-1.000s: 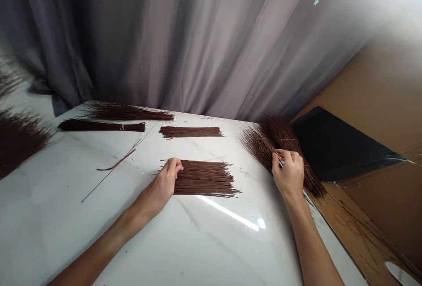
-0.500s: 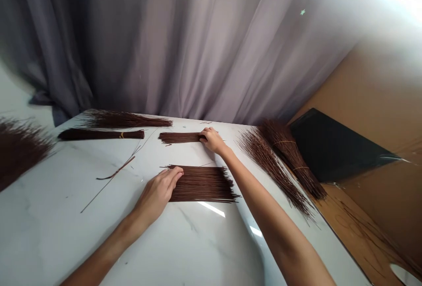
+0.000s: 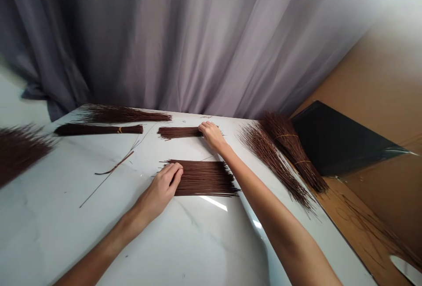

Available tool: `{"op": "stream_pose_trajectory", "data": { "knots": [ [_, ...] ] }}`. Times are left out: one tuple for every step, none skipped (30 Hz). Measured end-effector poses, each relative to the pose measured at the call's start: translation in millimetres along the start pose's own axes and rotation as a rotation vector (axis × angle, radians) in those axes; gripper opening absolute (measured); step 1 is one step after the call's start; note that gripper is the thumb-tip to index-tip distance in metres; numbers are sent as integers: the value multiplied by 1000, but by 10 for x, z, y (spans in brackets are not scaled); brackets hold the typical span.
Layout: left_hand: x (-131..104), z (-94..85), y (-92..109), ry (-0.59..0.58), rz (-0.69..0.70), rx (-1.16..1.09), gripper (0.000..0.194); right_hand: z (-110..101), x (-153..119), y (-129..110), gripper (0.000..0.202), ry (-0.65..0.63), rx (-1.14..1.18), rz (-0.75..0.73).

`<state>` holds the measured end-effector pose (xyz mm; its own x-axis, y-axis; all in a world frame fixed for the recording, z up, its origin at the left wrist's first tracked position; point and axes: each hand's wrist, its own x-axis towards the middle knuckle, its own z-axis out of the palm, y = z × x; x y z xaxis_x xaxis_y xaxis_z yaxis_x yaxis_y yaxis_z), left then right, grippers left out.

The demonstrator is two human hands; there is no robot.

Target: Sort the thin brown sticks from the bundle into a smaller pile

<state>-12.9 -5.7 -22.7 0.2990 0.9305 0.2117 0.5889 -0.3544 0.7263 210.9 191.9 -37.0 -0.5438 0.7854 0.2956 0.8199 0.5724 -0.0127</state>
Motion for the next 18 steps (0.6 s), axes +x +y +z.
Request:
{"op": "stream_pose_trajectory", "data": {
  "knots": [
    [0, -1, -1, -2, -4, -1, 28, 0, -7, 6, 26, 8, 3, 14],
    [-1, -2, -1, -9, -10, 0, 28, -2, -19, 9, 23, 15, 8, 29],
    [-3, -2, -2, -18, -17, 4, 29, -5, -37, 8, 18, 24, 16, 43],
    [-5, -1, -4, -29, -21, 9, 29, -11, -57, 3, 18, 34, 25, 56],
    [-7, 0, -6, -38, -25, 15, 30, -19, -77, -6, 21, 48, 36, 70],
    [-10, 3, -8, -45, -27, 22, 31, -31, -96, -17, 27, 66, 51, 82],
    [-12, 6, -10, -50, -30, 26, 31, -47, -109, -28, 33, 88, 69, 93],
    [-15, 7, -10, -52, -36, 27, 32, -69, -114, -35, 35, 114, 91, 101],
    [-18, 6, -7, -50, -46, 25, 32, -100, -113, -37, 36, 141, 115, 108],
    [-21, 1, -2, -43, -58, 18, 33, -141, -107, -32, 36, 172, 142, 115],
    [-24, -7, 6, -35, -72, 6, 33, -195, -101, -21, 36, 206, 171, 123],
    [-26, -18, 15, -27, -88, -10, 32, -264, -101, -9, 34, 246, 202, 135],
    [-27, -31, 24, -19, -105, -28, 32, -347, -116, -2, 29, 294, 233, 151],
    [-28, -45, 32, -11, -122, -47, 32, -442, -151, -5, 21, 348, 265, 171],
    [-27, -58, 38, -7, -142, -64, 32, -544, -214, -28, 14, 408, 298, 196],
    [-25, -68, 41, -7, -164, -78, 33, -646, -305, -77, 11, 469, 331, 223],
    [-22, -76, 42, -8, -184, -91, 33, -741, -425, -155, 12, 526, 367, 250],
    [-17, -80, 42, -5, -195, -104, 32, -820, -569, -264, 12, 574, 402, 275]
  ]
}}
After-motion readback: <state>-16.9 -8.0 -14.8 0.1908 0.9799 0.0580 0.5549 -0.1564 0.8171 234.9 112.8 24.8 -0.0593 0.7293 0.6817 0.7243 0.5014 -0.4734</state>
